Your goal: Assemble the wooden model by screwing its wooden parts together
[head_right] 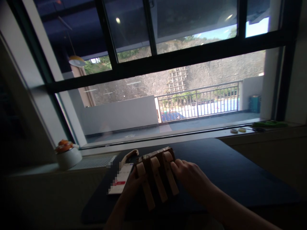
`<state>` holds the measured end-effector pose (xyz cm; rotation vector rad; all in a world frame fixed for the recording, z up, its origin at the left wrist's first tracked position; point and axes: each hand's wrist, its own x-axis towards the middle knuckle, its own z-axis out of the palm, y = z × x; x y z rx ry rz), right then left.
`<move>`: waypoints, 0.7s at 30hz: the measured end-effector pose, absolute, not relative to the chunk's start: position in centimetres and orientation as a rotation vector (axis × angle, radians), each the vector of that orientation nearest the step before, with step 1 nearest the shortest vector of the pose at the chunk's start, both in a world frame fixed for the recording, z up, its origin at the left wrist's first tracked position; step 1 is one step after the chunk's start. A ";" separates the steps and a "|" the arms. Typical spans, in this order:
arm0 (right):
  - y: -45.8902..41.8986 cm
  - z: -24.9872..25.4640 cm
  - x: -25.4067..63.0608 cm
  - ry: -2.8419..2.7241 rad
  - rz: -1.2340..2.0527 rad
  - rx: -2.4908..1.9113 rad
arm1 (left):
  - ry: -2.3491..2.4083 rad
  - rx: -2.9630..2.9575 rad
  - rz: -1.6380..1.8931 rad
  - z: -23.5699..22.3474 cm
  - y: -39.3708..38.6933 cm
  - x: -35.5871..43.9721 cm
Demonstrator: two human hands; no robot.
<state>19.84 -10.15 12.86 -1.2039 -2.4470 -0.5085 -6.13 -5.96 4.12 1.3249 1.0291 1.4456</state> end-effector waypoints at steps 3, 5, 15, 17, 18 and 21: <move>-9.7 11.8 20.2 -2.441 -0.773 -1.138 | 1.028 1.306 1.401 3.4 -5.6 -5.6; -9.3 11.2 20.3 -2.402 -0.865 -1.110 | 0.992 1.313 1.378 2.9 -5.5 -5.4; -9.4 10.8 20.7 -2.357 -0.879 -0.938 | 0.995 1.294 1.358 2.8 -5.4 -5.7; -9.6 11.2 20.9 -2.380 -0.878 -0.940 | 0.988 1.292 1.352 2.8 -5.4 -5.8; -9.7 11.4 21.0 -2.384 -0.874 -0.952 | 0.994 1.290 1.354 2.8 -5.4 -5.8; -9.9 11.5 21.0 -2.388 -0.837 -0.981 | 1.018 1.283 1.368 2.8 -5.5 -5.9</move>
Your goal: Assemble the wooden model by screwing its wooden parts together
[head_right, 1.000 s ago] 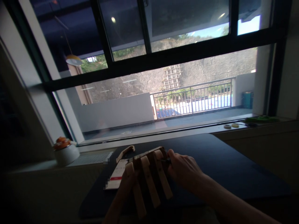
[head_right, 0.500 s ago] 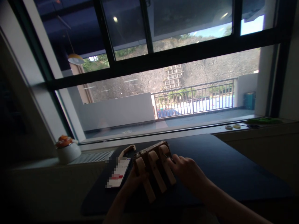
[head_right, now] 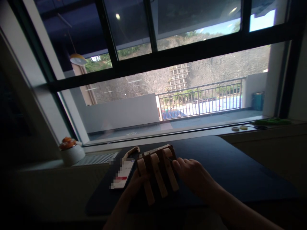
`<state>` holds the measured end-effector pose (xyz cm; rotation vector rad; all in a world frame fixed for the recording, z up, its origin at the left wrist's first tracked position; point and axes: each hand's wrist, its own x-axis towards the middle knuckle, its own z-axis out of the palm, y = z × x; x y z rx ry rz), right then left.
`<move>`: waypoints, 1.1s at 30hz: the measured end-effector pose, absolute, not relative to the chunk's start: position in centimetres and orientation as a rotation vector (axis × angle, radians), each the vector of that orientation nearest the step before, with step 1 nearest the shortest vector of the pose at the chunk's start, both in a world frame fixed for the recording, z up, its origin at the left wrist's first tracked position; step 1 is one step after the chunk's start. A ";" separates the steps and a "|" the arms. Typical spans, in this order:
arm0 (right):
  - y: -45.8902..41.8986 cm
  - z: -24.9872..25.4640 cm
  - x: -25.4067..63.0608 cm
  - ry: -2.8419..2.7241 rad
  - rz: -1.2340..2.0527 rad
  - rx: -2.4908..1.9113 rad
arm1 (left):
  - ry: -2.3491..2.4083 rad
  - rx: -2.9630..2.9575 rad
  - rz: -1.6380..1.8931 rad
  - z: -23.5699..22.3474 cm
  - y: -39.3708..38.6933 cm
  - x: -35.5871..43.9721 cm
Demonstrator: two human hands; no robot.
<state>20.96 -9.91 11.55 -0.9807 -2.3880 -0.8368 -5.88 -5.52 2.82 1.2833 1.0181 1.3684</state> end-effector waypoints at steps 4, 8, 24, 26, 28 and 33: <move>-10.0 11.2 20.7 -2.365 -0.713 -1.074 | 0.990 1.316 1.355 2.7 -5.5 -6.0; -10.3 10.8 20.4 -2.278 -0.474 -1.202 | 0.953 1.333 1.340 2.4 -5.4 -6.2; -10.7 10.2 19.8 -2.194 -0.395 -1.330 | 0.974 1.304 1.332 2.5 -5.7 -6.0; -10.5 10.3 20.3 -2.220 -0.584 -1.264 | 0.974 1.313 1.321 2.5 -5.6 -6.1; -10.3 10.5 20.6 -2.226 -0.780 -1.216 | 0.983 1.318 1.316 2.4 -5.5 -6.1; -10.2 10.7 20.7 -2.232 -0.984 -1.113 | 1.008 1.302 1.332 2.4 -5.4 -6.2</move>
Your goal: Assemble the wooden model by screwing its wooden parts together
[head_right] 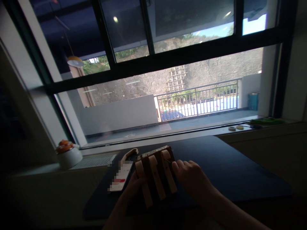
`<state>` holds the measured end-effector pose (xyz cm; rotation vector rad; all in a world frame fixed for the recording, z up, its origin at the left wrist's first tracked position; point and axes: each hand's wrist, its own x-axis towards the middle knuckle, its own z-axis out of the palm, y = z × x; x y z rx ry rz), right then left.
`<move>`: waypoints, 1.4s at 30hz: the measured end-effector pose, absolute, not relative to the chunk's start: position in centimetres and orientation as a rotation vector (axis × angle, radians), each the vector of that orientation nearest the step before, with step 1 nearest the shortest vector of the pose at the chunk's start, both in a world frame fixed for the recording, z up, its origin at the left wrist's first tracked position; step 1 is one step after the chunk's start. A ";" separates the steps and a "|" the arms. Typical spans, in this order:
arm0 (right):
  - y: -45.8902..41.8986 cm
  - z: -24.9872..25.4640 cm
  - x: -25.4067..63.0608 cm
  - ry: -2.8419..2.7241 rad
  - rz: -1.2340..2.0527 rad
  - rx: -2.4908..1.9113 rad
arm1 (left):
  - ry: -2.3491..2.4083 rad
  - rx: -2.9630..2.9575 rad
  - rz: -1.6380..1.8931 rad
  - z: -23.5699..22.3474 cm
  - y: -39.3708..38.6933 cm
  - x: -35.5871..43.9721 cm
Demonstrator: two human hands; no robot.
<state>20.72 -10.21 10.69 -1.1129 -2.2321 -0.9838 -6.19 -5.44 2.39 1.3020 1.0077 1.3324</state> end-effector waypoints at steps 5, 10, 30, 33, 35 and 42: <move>-10.4 10.4 20.3 -2.230 -0.944 -1.135 | 1.008 1.302 1.317 2.3 -5.5 -6.3; -10.6 10.5 19.9 -2.233 -0.765 -1.156 | 1.016 1.277 1.326 2.2 -5.6 -6.2; -11.3 10.4 20.1 -2.123 -0.175 -1.384 | 1.006 1.327 1.316 2.3 -5.5 -6.2; -11.3 10.4 20.5 -2.197 -0.545 -1.195 | 1.012 1.332 1.307 2.6 -5.7 -6.1; -11.1 10.6 20.7 -2.235 -0.810 -1.068 | 1.026 1.315 1.310 2.9 -5.9 -6.0; -11.0 11.3 20.8 -2.256 -0.975 -0.970 | 1.049 1.294 1.324 3.2 -6.2 -5.9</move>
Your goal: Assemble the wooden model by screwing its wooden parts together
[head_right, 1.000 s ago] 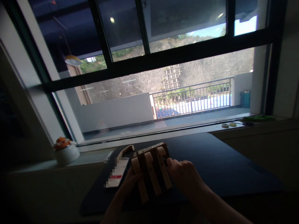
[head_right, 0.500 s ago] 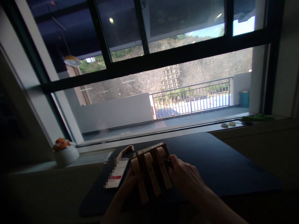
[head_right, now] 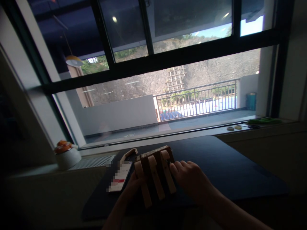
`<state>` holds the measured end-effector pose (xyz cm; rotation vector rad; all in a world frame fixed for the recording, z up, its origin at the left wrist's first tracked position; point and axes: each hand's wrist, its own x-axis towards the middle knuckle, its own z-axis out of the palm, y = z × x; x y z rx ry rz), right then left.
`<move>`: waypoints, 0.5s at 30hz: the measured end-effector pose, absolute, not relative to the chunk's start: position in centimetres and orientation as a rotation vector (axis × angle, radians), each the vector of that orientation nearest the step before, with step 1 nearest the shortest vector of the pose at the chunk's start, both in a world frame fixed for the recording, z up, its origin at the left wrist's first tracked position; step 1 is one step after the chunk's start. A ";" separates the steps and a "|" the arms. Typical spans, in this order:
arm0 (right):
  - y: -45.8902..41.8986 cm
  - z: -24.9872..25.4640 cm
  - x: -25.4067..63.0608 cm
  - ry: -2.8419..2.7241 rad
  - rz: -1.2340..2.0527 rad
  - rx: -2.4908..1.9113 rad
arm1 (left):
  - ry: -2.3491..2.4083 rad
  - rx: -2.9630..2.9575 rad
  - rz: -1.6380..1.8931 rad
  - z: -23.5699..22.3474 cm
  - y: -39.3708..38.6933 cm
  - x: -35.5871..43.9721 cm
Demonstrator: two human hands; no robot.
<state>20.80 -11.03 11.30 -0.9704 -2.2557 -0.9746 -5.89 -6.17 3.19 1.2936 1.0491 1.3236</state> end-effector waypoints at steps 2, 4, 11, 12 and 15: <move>-11.2 11.2 20.7 -2.256 -0.915 -0.999 | 1.041 1.296 1.322 2.9 -6.0 -6.0; -11.4 11.0 20.6 -2.260 -0.838 -1.023 | 1.027 1.302 1.320 2.6 -5.8 -6.1; -11.4 10.6 19.9 -2.166 -0.567 -1.219 | 1.036 1.312 1.322 2.5 -5.8 -6.2; -11.3 10.5 19.9 -2.136 -0.531 -1.273 | 1.031 1.307 1.325 2.6 -5.9 -6.1; -11.1 10.2 19.8 -2.068 -0.428 -1.412 | 1.028 1.276 1.335 2.9 -6.1 -5.9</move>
